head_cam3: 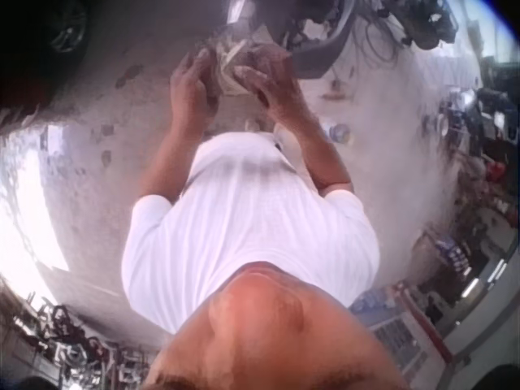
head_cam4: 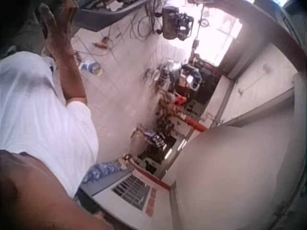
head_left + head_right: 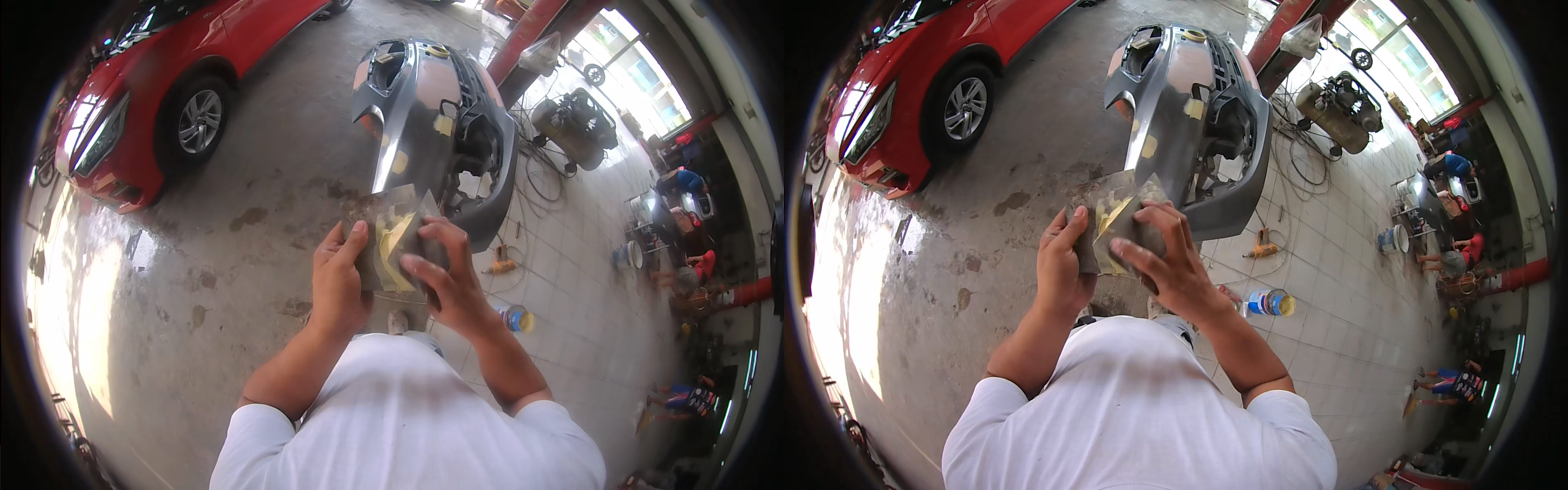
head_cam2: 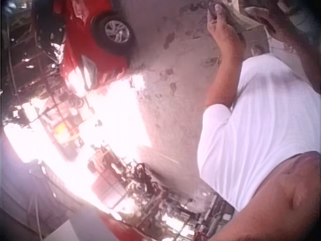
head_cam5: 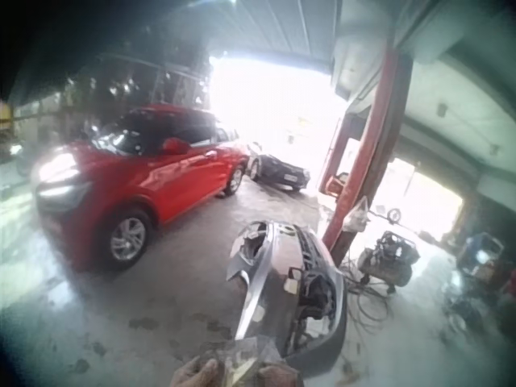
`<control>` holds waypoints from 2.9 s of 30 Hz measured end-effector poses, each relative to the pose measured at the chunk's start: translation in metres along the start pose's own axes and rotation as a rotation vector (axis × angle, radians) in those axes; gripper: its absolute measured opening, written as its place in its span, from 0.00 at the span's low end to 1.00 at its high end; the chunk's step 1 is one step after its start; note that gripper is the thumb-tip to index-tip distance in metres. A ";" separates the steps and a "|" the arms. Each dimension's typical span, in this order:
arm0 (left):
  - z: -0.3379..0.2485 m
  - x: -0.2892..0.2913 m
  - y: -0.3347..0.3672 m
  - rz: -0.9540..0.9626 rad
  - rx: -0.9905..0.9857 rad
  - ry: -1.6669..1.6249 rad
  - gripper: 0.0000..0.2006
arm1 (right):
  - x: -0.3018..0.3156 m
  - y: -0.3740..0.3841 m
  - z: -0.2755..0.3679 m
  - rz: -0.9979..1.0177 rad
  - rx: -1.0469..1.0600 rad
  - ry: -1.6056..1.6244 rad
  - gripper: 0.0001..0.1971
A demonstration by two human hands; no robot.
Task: The person prepares body filler by mixing it on a metal plate, then applies and smooths the filler onto a car bumper using a spreader. The person works on a large section of the bumper to level the surface.
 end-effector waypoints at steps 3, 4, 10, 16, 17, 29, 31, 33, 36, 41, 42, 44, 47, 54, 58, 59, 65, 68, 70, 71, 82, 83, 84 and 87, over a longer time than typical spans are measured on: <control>0.008 0.015 0.000 -0.076 0.013 0.068 0.10 | 0.005 -0.040 -0.049 0.285 -0.132 -0.320 0.45; 0.015 0.025 0.001 -0.122 0.034 0.085 0.10 | 0.010 -0.044 -0.048 0.258 -0.146 -0.274 0.45; 0.029 0.035 0.007 -0.099 -0.323 0.044 0.11 | -0.009 -0.036 0.000 -0.124 -0.177 0.412 0.42; 0.014 0.030 0.003 -0.064 -0.371 0.163 0.14 | -0.025 -0.091 -0.044 0.443 -0.291 -0.196 0.36; 0.012 0.032 0.003 -0.073 -0.368 0.170 0.13 | -0.012 -0.083 -0.043 0.374 -0.382 -0.239 0.32; -0.001 0.008 -0.008 -0.157 -0.764 0.896 0.10 | -0.015 -0.020 0.003 0.248 -0.143 -0.206 0.24; -0.016 0.009 -0.009 -0.222 -0.709 0.911 0.09 | -0.019 -0.034 -0.003 0.307 -0.190 -0.124 0.24; -0.037 0.001 -0.012 -0.217 -0.803 0.722 0.09 | -0.015 -0.037 0.000 0.291 -0.158 -0.099 0.25; -0.035 0.013 0.006 -0.189 -0.595 0.412 0.11 | 0.000 -0.017 0.017 0.059 0.029 -0.011 0.30; 0.000 -0.005 0.012 -0.012 0.085 0.009 0.10 | 0.006 -0.020 -0.042 -0.084 -0.020 -0.042 0.37; 0.002 -0.007 0.007 -0.010 0.093 0.028 0.10 | 0.014 -0.028 -0.057 0.010 -0.072 -0.139 0.38; 0.001 0.007 0.007 -0.015 -0.031 0.157 0.12 | 0.034 -0.038 -0.064 0.232 -0.077 -0.465 0.35; -0.003 0.012 0.004 -0.051 -0.371 0.442 0.12 | 0.039 -0.027 -0.039 0.238 -0.086 -0.557 0.34; -0.028 -0.009 0.008 -0.114 -0.698 0.672 0.08 | 0.006 -0.033 -0.005 0.352 -0.060 -0.478 0.31; -0.011 -0.010 -0.002 -0.042 -0.689 0.927 0.08 | 0.024 -0.015 -0.005 0.226 -0.092 -0.486 0.32; -0.011 -0.011 -0.005 -0.044 -0.694 0.930 0.09 | 0.018 -0.012 -0.006 0.198 -0.115 -0.429 0.32; -0.046 -0.015 -0.013 -0.147 -0.873 0.727 0.11 | -0.026 -0.043 -0.013 0.345 -0.110 -0.189 0.37; -0.036 0.007 0.012 -0.157 -0.732 0.524 0.11 | -0.008 -0.026 0.009 0.092 0.055 -0.115 0.41; -0.009 0.015 0.027 -0.125 -0.324 0.252 0.11 | -0.006 -0.025 0.002 -0.025 0.033 0.013 0.46; 0.002 0.007 0.022 -0.086 -0.162 0.154 0.11 | -0.009 -0.031 -0.013 -0.014 -0.025 -0.012 0.46; 0.035 0.018 -0.005 -0.174 -0.495 1.029 0.11 | 0.010 -0.032 -0.035 0.254 -0.167 -0.312 0.35; 0.028 0.012 -0.003 -0.183 -0.586 1.051 0.11 | 0.003 -0.033 -0.031 0.248 -0.165 -0.277 0.35; 0.023 0.008 -0.002 -0.188 -0.625 1.028 0.10 | -0.006 -0.039 -0.025 0.242 -0.161 -0.241 0.35; 0.006 0.001 -0.001 -0.199 -0.734 0.919 0.09 | -0.017 -0.049 -0.019 0.273 -0.168 -0.159 0.35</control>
Point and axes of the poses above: each hand's wrist, its own y-axis towards the middle knuckle, its own x-axis out of the back of the hand, z = x × y, the point moved 6 cm from there along y, towards the middle knuckle, and after that the axes turned 14 degrees about x, right-handed, at the moved point
